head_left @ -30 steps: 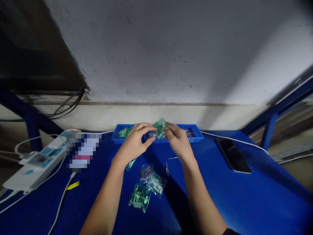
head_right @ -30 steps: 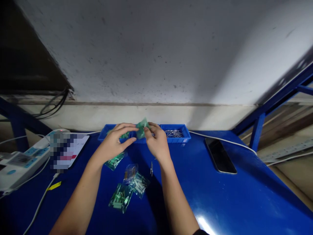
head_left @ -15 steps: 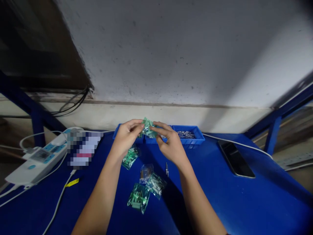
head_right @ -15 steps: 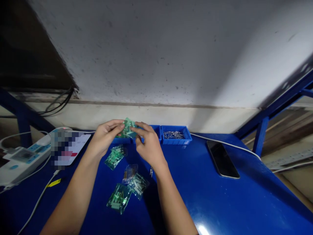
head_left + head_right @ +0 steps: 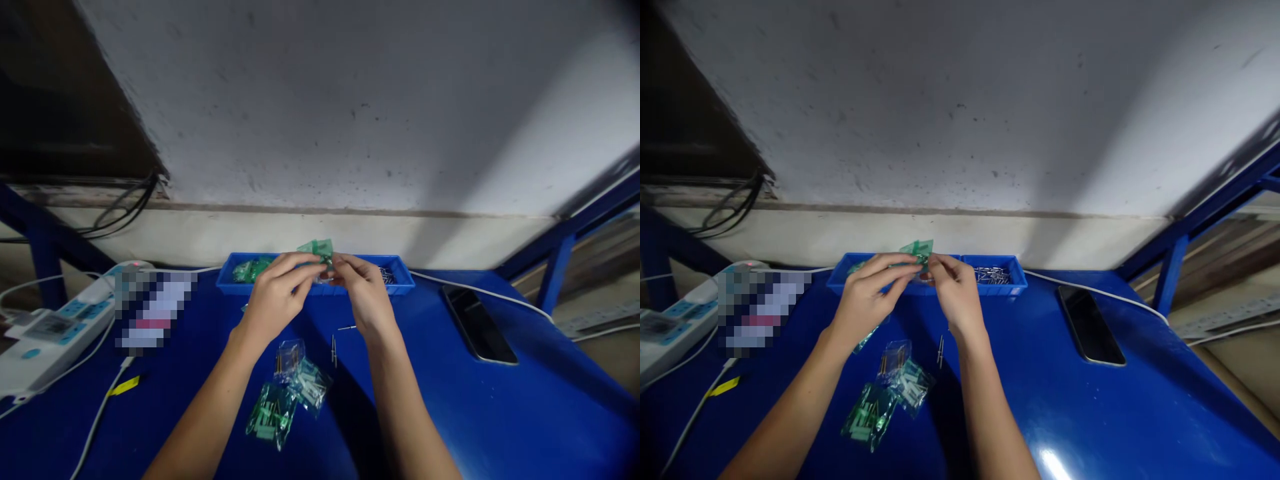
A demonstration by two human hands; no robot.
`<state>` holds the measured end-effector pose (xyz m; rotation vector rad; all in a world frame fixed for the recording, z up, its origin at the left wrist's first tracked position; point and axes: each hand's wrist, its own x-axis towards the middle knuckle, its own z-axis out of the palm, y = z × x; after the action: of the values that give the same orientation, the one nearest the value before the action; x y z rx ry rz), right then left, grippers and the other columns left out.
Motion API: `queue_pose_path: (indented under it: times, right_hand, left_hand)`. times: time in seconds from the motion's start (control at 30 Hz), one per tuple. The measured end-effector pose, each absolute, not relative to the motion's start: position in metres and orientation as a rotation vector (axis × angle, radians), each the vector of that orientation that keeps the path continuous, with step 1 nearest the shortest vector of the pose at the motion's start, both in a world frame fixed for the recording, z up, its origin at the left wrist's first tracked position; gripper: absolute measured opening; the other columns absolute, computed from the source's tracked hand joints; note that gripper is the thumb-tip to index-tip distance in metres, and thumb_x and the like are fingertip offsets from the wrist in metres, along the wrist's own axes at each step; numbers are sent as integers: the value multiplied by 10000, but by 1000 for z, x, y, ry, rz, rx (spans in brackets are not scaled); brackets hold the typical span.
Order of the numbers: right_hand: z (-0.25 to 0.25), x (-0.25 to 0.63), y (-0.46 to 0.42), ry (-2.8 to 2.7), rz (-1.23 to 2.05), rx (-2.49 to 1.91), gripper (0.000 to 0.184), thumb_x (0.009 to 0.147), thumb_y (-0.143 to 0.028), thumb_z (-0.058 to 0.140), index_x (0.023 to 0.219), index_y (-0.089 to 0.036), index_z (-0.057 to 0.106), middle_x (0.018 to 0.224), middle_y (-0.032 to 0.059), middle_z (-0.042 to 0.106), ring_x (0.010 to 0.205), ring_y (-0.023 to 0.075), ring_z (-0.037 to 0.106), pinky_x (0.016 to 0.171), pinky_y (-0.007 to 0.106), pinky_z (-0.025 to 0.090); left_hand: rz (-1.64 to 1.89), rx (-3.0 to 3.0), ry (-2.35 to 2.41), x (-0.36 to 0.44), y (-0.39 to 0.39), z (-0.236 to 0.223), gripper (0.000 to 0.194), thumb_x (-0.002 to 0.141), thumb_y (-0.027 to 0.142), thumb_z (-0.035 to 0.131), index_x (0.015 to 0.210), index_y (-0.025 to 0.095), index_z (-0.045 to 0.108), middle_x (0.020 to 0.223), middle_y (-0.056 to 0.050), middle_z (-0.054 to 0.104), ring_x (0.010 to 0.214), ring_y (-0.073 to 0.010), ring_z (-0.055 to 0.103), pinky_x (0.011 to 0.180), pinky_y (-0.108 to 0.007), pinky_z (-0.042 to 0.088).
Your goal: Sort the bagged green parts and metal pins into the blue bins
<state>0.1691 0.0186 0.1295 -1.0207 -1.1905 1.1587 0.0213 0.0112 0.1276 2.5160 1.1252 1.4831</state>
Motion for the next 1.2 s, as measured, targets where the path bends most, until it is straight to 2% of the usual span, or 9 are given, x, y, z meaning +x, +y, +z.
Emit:
queue_pose_path:
  times: [0.17,0.33,0.47,0.6,0.7,0.8,0.97,1.13,1.2]
  right_hand:
    - [130,169,17,-1299,839,-1035,234,792,-224,534,946,-178,704,862,47,704,753,162,628,674,292,490]
    - [133,167,11,-1518,547,-927,308,799,-128,484,958,-265,709,980,13,692,934,172,630,841,339,493]
    - [132,163,9,-1592,550,-926,357,795,-107,467,983,-300,701,1117,-4,654,1062,180,594,921,389,474]
    - [128,160,12,-1584,607,-1034,264,812,-196,525,997,-263,701,1175,33,631,1221,232,478,1011,475,380]
    - [129,159,14,-1459,724,-1089,231,830,-349,552,943,-228,713,1188,78,612,1162,249,519,956,442,424]
    - [132,159,13,-1315,849,-1110,322,835,-450,524,850,-186,706,1024,95,656,952,219,609,795,357,493]
    - [134,157,11,-1231,978,-1002,249,833,-380,528,898,-174,653,791,39,668,743,168,614,654,295,486]
    - [131,157,11,-1229,829,-940,209,818,-273,530,984,-187,623,884,52,681,836,181,629,744,331,500]
    - [132,157,10,-1276,756,-931,195,812,-223,519,962,-200,640,904,50,679,853,184,629,769,350,502]
  left_hand:
    - [1420,2077,1266,27,12,126,233,886,315,511,1062,207,620,1031,-59,668,948,-178,618,836,-342,501]
    - [1333,1390,1218,18,20,125,560,896,570,313,858,134,663,871,-114,699,828,-217,659,742,-344,514]
    - [1427,1272,1228,13,21,125,382,809,491,556,922,141,660,923,-91,694,845,-215,649,716,-304,507]
    - [1521,1601,1321,16,15,129,272,848,378,537,996,186,659,942,-47,690,878,-194,627,751,-284,494]
    - [1511,1976,1373,21,9,133,223,872,285,507,1018,202,653,985,-47,675,920,-189,615,831,-309,480]
    - [1447,2284,1339,26,5,134,229,857,202,512,1046,218,641,1030,-58,645,978,-193,593,882,-342,468]
    - [1327,2397,1235,29,1,134,335,817,163,554,1144,225,584,1179,-79,568,1116,-220,517,956,-412,426]
    - [1241,1874,1178,21,3,142,255,866,358,521,1066,243,630,1093,-69,638,1015,-208,582,862,-371,468]
    - [1190,1591,1198,15,5,144,360,897,463,417,984,218,666,997,-83,677,891,-201,625,742,-338,491]
